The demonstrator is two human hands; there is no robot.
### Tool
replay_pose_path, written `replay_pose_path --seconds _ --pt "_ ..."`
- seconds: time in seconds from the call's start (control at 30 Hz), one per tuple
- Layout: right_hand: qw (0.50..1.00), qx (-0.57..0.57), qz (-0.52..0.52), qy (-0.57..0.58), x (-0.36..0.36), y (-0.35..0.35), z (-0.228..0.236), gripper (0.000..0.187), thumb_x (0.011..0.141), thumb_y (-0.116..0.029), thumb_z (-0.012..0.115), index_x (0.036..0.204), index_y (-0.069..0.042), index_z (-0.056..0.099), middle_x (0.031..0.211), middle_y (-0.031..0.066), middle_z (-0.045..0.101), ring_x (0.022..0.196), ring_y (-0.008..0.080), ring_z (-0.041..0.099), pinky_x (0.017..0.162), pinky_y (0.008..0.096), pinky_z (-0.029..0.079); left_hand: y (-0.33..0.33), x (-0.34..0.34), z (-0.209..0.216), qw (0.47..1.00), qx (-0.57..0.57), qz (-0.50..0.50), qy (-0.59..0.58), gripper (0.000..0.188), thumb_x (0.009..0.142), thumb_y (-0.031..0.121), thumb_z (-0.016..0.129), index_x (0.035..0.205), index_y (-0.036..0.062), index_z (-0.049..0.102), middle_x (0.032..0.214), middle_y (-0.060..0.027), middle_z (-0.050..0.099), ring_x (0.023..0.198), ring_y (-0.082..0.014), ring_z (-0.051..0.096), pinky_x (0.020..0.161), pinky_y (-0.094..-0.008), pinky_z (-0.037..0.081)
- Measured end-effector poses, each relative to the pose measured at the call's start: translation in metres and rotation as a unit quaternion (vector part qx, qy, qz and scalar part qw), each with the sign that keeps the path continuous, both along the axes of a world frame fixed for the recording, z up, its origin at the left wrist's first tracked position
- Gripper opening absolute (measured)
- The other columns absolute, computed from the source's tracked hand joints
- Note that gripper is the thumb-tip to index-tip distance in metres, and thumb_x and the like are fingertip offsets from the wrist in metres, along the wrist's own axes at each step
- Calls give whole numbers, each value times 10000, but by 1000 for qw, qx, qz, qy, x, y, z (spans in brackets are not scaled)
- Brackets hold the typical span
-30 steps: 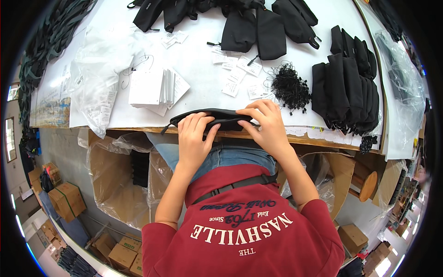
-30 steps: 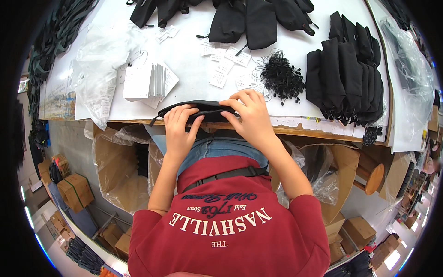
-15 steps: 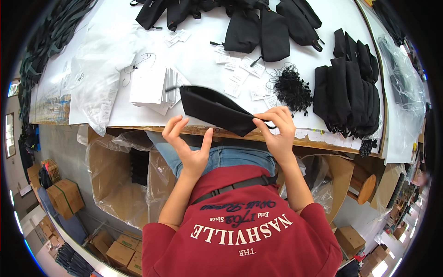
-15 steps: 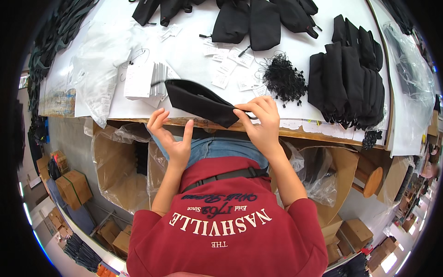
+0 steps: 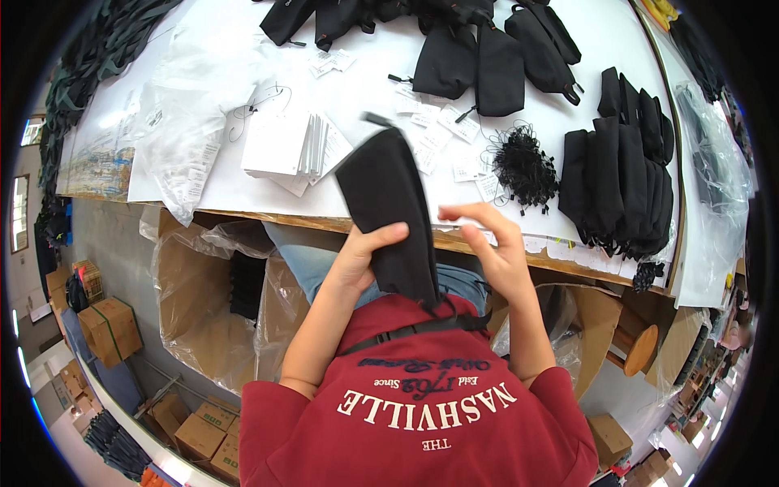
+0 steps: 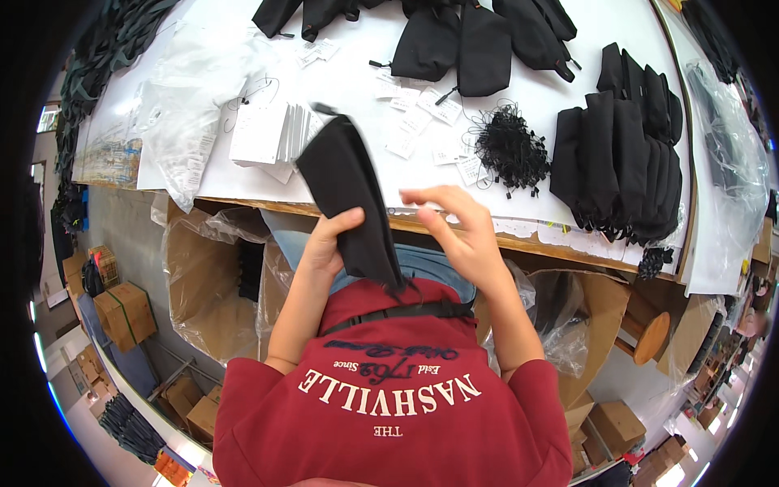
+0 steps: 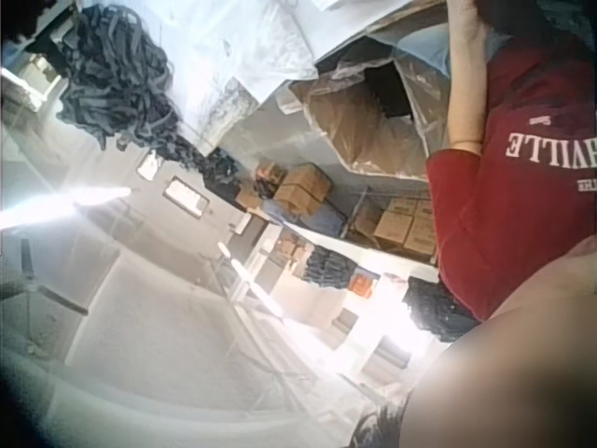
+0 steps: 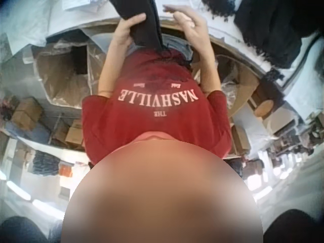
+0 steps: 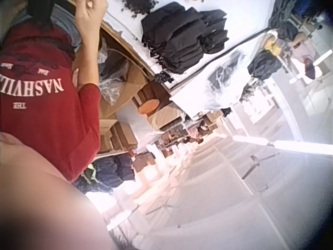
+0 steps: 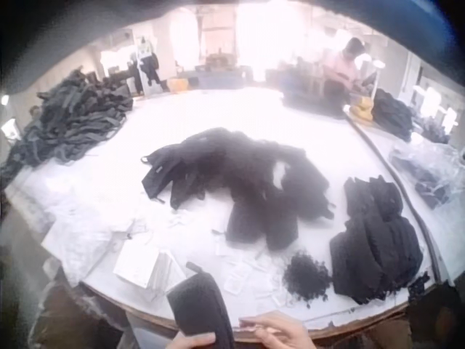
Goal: Packing small black pouches with instruction cards and silica gel packets.
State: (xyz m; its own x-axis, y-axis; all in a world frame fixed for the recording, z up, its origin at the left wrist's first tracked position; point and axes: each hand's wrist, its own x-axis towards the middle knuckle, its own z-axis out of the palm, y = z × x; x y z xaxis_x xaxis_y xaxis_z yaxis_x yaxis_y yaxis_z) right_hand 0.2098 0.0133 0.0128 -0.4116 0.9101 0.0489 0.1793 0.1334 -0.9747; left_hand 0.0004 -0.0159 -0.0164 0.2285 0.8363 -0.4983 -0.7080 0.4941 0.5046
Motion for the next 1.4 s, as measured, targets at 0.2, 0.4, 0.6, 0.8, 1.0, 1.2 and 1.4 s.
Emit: replay_pose_path --seconds 0.2,0.4,0.6,0.8,1.0,1.2,1.4 --pt "987 112 -111 -9 -23 32 16 336 844 -73 673 1169 3 635 961 105 678 852 174 641 787 285 486 0 13 15 992 5 -127 14 562 754 84 758 1253 -2 513 1087 -77 624 985 -161 622 838 -297 527" --pt "965 158 -201 61 -25 32 4 117 806 13 701 890 -2 622 852 51 619 752 118 573 714 237 449 0 15 13 993 -11 -111 46 536 784 123 754 1241 -15 509 1073 -91 632 930 -175 646 806 -296 542" --pt "948 -42 -196 246 -29 25 -12 106 864 -8 669 949 -9 607 860 -15 568 818 75 517 761 203 398 -2 15 7 997 -11 -56 -42 467 815 140 734 1204 -24 534 1043 -108 654 893 -172 661 781 -294 552" --pt "921 -81 -235 300 -36 23 -12 114 879 -31 667 977 -25 609 882 -35 560 807 60 505 742 196 392 -1 21 7 994 -43 -65 -80 330 837 143 714 1110 -8 605 949 -93 679 809 -160 676 716 -270 558" --pt "967 -84 -121 207 -45 -9 -3 97 851 20 659 916 -10 595 876 8 555 786 73 499 740 208 404 1 9 1 983 -81 7 -167 281 870 139 678 1110 11 607 952 -81 687 776 -162 686 669 -280 575" --pt "983 -88 -45 155 -49 -34 0 103 807 -16 704 880 -18 631 843 21 572 733 97 492 701 226 403 7 -11 -26 971 -84 39 -221 276 937 272 591 992 5 633 866 -136 689 710 -233 692 632 -334 589" --pt "983 -109 -5 145 -46 -42 0 108 806 -55 713 871 -17 635 850 29 595 743 111 498 705 240 408 17 -17 -24 972 -64 84 -208 332 969 329 533 1055 11 579 820 -148 601 669 -240 623 540 -327 564"
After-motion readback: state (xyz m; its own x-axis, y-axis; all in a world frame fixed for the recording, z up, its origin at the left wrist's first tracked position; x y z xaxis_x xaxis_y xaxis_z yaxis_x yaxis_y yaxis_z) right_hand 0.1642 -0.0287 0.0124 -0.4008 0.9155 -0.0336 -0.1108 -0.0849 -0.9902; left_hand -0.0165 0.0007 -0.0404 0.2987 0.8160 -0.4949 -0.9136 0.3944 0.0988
